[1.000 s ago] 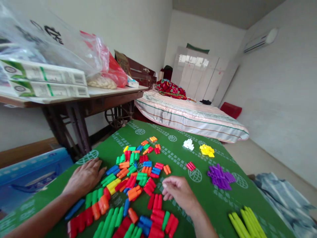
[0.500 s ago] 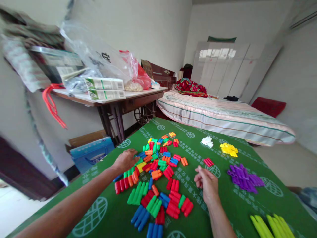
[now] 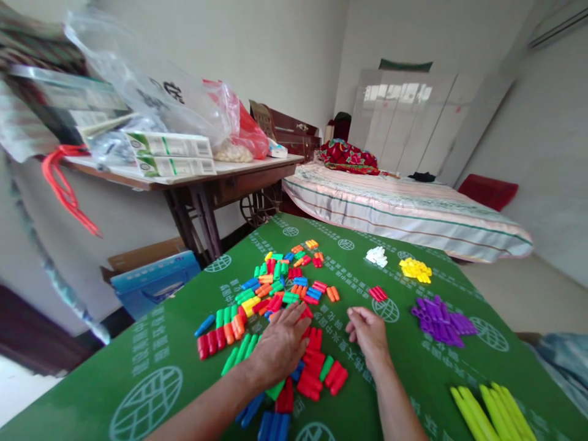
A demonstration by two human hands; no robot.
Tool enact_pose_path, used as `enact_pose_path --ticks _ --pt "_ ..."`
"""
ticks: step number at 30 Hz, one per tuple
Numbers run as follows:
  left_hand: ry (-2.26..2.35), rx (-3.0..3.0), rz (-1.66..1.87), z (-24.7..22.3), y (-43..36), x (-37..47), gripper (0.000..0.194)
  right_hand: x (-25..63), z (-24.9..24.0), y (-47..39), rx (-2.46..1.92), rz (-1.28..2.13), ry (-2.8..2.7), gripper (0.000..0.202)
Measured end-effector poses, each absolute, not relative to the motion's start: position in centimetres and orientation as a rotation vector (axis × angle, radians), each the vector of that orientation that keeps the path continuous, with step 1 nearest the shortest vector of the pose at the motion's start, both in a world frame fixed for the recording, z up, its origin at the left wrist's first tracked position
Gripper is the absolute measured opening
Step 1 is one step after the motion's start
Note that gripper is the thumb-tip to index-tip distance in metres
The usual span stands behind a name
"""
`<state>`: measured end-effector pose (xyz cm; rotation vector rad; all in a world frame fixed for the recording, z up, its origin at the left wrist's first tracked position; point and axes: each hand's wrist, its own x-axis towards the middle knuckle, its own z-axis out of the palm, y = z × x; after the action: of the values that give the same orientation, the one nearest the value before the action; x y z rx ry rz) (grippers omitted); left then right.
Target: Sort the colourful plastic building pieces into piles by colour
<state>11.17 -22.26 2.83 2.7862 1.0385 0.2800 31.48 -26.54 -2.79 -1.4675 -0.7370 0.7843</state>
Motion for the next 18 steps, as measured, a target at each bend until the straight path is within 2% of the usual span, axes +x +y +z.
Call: enact_pose_path --ticks 5,18 --pt "1.019 2.81 0.199 2.2 -22.9 11.7 0.037 31.7 -2.5 -26.5 -1.492 0.805 -0.735 0.036" --pt "1.084 2.786 0.464 1.6 -26.0 9.5 0.032 31.8 -2.2 -26.8 -1.539 0.816 -0.76 0.036"
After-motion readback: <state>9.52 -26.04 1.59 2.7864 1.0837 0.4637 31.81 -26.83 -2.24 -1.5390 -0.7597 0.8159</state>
